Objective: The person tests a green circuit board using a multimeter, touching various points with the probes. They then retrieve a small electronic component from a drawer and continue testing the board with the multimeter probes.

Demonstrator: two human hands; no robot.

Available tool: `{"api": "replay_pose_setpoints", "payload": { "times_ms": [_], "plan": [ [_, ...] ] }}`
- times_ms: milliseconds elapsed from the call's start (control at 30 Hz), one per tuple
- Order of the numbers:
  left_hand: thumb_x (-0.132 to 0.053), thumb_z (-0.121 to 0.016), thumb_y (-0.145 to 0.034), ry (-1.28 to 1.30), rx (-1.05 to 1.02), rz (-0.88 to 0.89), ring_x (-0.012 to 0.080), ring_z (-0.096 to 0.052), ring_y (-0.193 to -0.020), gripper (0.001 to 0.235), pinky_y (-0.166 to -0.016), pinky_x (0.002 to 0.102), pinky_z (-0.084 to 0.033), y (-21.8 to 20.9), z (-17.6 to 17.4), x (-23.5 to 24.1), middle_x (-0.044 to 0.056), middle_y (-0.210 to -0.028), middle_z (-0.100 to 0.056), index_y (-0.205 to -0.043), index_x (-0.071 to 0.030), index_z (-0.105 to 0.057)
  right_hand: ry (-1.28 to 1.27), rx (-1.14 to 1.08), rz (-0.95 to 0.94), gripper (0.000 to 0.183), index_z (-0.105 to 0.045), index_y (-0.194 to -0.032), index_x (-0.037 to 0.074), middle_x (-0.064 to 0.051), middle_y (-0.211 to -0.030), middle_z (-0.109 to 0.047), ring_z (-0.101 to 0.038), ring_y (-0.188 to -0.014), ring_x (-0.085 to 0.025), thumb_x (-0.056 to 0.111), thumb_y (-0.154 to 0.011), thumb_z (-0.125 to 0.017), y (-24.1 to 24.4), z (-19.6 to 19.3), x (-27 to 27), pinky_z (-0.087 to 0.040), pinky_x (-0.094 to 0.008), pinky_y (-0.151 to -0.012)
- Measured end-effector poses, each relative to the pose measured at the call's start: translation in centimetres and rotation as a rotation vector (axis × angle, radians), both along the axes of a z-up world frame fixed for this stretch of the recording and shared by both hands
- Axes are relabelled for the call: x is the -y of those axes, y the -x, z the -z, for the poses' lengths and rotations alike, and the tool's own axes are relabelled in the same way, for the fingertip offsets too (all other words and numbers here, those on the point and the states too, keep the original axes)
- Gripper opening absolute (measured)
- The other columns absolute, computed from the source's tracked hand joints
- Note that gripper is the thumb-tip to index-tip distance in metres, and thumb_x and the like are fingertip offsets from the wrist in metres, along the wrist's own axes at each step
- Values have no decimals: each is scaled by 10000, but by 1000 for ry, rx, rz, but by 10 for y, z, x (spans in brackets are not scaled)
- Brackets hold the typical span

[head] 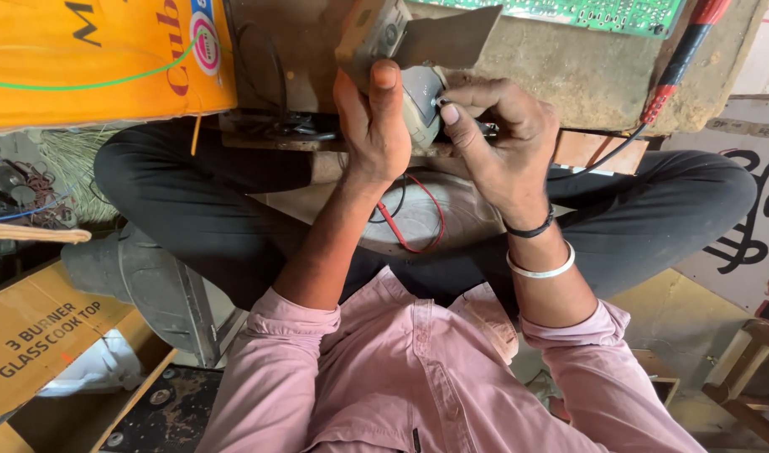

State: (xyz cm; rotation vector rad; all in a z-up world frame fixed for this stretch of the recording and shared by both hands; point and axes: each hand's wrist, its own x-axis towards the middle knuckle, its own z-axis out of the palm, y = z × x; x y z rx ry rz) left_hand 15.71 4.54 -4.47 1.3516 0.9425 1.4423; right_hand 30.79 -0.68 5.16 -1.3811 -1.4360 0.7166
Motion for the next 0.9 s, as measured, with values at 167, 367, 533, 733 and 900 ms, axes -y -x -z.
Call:
{"api": "replay_pose_setpoints", "payload": {
  "times_ms": [167, 367, 533, 733, 900],
  "plan": [
    [-454, -468, -1145, -64, 25, 46, 129, -529, -961, 470, -873, 280, -468, 1, -8, 0, 40, -1089, -562, -1292, -9, -507, 129, -234, -53, 96, -697, -1063, -31, -76, -901, -724, -679, -764, -88, 52, -1071, -745, -1, -3, 1, -555, -223, -674],
    [-499, -472, -1128, -93, -32, -21, 140, -557, -959, 545, -870, 272, -485, -3, -7, 4, 61, -1135, -595, -1353, -4, -506, 204, -422, -109, 100, -654, -1028, -42, -74, -842, -715, -681, -749, -91, 24, -1073, -714, -6, -3, 0, -545, -229, -670],
    [-525, -464, -1132, -131, -7, -27, 189, -654, -1152, 615, -1007, 320, -551, -7, -14, 6, 129, -1333, -636, -1449, 1, -460, 192, -414, -116, 91, -651, -1019, -38, -73, -847, -719, -675, -753, -88, 2, -1072, -713, -7, -1, 0, -541, -228, -676],
    [-544, -443, -1098, -264, -15, -30, 182, -628, -1246, 659, -1024, 327, -579, -17, -26, -1, 125, -1563, -428, -1543, -63, -379, 161, -387, -126, 34, -667, -1062, -43, -67, -893, -712, -675, -745, -82, -29, -1062, -698, -10, 1, 0, -547, -226, -672],
    [-523, -459, -1127, -233, -54, -11, 171, -638, -1242, 680, -1029, 315, -535, -16, -27, 2, 99, -1444, -541, -1597, -57, -303, 131, -263, -158, 36, -673, -1069, -25, -61, -860, -709, -685, -723, -79, -15, -1074, -707, -14, -2, -2, -541, -216, -650]
  ]
}}
